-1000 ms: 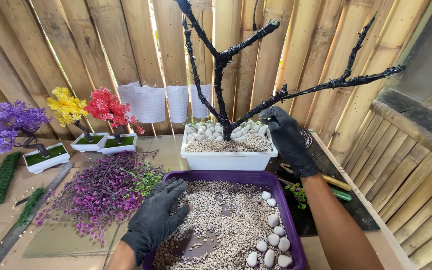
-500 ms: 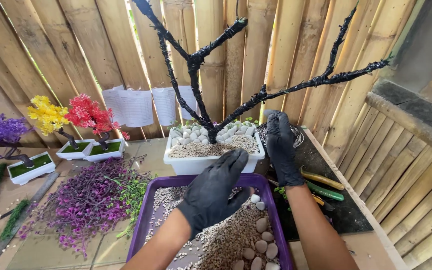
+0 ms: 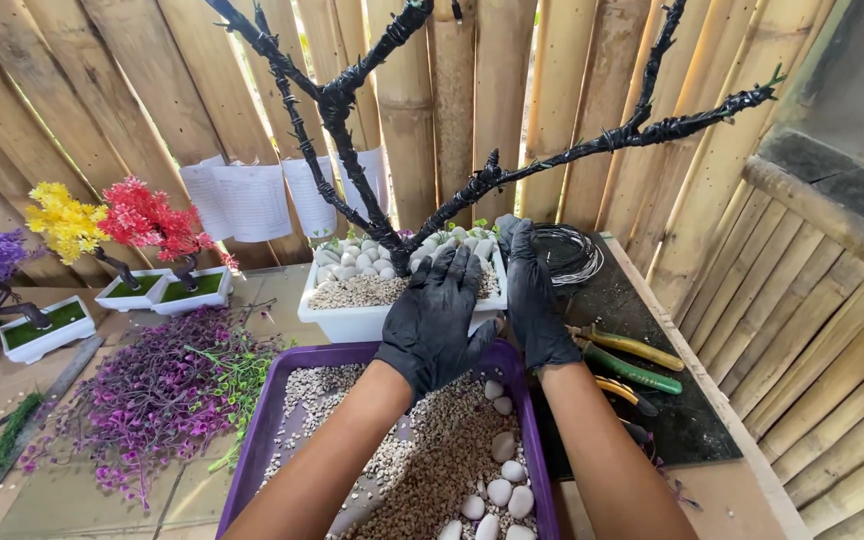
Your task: The person arranges small white stones and gravel around the base of a black artificial bonsai tree in a white rectangular pot. They use gloved hands to scoop gravel from a purple tray and place it into the pot, then position the stones to create a decorative border.
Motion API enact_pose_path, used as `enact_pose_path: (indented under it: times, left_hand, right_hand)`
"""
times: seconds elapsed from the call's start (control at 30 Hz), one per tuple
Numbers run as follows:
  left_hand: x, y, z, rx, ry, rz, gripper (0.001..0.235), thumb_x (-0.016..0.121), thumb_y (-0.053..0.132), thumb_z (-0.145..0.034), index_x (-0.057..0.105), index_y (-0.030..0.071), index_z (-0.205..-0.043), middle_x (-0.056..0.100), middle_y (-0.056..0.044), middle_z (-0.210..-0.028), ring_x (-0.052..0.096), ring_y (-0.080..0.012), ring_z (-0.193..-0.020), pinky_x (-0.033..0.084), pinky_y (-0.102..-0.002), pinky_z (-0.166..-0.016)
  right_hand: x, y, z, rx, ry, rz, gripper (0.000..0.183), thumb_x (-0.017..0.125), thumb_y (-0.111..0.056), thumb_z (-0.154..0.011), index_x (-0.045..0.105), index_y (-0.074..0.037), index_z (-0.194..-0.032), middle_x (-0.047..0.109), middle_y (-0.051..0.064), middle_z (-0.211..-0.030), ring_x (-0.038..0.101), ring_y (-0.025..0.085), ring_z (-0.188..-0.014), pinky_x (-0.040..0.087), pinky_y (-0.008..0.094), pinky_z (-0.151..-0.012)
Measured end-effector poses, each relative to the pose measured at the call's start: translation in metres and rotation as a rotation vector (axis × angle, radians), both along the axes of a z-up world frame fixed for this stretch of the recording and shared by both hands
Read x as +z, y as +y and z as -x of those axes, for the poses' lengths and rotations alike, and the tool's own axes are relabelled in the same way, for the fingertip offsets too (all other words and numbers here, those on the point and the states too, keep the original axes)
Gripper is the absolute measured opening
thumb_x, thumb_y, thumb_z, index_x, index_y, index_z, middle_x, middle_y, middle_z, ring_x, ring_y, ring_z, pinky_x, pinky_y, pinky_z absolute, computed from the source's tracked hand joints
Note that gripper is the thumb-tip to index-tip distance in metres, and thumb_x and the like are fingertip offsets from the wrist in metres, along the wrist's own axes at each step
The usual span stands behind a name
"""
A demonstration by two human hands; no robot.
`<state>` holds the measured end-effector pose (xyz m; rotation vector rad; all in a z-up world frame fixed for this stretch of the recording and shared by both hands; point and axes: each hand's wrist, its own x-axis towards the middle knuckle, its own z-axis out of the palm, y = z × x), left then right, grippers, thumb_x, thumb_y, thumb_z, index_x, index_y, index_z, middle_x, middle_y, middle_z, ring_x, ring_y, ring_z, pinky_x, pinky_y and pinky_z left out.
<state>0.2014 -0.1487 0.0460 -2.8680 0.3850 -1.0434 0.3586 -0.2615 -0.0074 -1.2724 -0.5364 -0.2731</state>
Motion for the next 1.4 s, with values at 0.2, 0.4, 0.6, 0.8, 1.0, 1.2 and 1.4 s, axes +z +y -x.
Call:
enact_pose_path:
  times: [0.2,0.4,0.6,0.8,1.0,1.2,1.4]
  left_hand:
    - [0.000,-0.004,-0.017,-0.077,-0.039,-0.054,0.079,0.054,0.053,-0.084,0.054,0.001,-0.143,0.055,-0.024,-0.148,0.053,-0.0402,-0.137,0.032,-0.054,-0.120]
    - [-0.002,0.004,-0.026,-0.067,-0.007,-0.104,0.088,0.053,0.060,-0.082,0.048,0.005,-0.151,0.054,-0.021,-0.149,0.050,-0.0412,-0.139,0.034,-0.056,-0.117]
    - [-0.007,0.006,-0.032,-0.070,0.052,-0.077,0.085,0.051,0.068,-0.081,0.055,0.010,-0.143,0.058,-0.019,-0.145,0.053,-0.0396,-0.137,0.035,-0.058,-0.116]
    - [-0.003,0.004,-0.025,-0.073,-0.033,-0.136,0.085,0.064,0.048,-0.078,0.049,0.006,-0.150,0.056,-0.022,-0.149,0.054,-0.0413,-0.136,0.039,-0.056,-0.115]
    - [0.003,0.015,-0.010,-0.019,-0.015,-0.158,0.094,0.065,0.059,-0.074,0.046,0.010,-0.152,0.056,-0.016,-0.150,0.054,-0.0329,-0.137,0.041,-0.051,-0.115]
    - [0.003,0.018,-0.002,0.022,0.009,-0.064,0.098,0.063,0.057,-0.082,0.033,0.005,-0.159,0.043,-0.021,-0.159,0.042,-0.0403,-0.145,0.031,-0.056,-0.119]
    - [0.001,0.021,-0.012,0.001,0.040,-0.138,0.095,0.065,0.064,-0.075,0.046,0.009,-0.151,0.053,-0.017,-0.152,0.050,-0.0345,-0.141,0.033,-0.052,-0.120]
  right_hand:
    - [0.010,0.001,-0.008,0.222,0.113,-0.016,0.050,0.040,-0.041,-0.109,0.070,-0.006,-0.129,0.073,0.019,-0.122,0.063,0.035,-0.126,0.045,0.039,-0.115]
    - [-0.018,0.017,-0.041,0.310,0.258,-0.190,0.058,0.039,-0.054,-0.104,0.067,-0.014,-0.135,0.067,0.013,-0.136,0.061,0.035,-0.132,0.046,0.042,-0.117]
    - [-0.019,0.015,-0.041,0.319,0.300,-0.184,0.060,0.037,-0.058,-0.103,0.066,-0.019,-0.136,0.066,0.010,-0.137,0.061,0.032,-0.133,0.047,0.041,-0.117]
    - [-0.016,0.013,-0.042,0.319,0.342,-0.183,0.061,0.034,-0.062,-0.101,0.065,-0.024,-0.138,0.066,0.006,-0.139,0.060,0.029,-0.134,0.047,0.040,-0.118]
    - [-0.015,0.016,-0.038,0.319,0.391,-0.179,0.063,0.032,-0.066,-0.099,0.064,-0.029,-0.139,0.066,0.002,-0.140,0.060,0.025,-0.135,0.048,0.039,-0.118]
    - [0.003,0.014,-0.016,0.199,0.257,-0.047,0.062,0.039,-0.049,-0.104,0.062,-0.005,-0.141,0.059,0.023,-0.145,0.045,0.036,-0.147,0.040,0.035,-0.119]
    - [-0.021,0.022,-0.037,0.830,0.594,-0.868,0.057,0.038,-0.041,-0.107,0.053,-0.003,-0.147,0.048,0.020,-0.153,0.038,0.036,-0.149,0.035,0.039,-0.123]
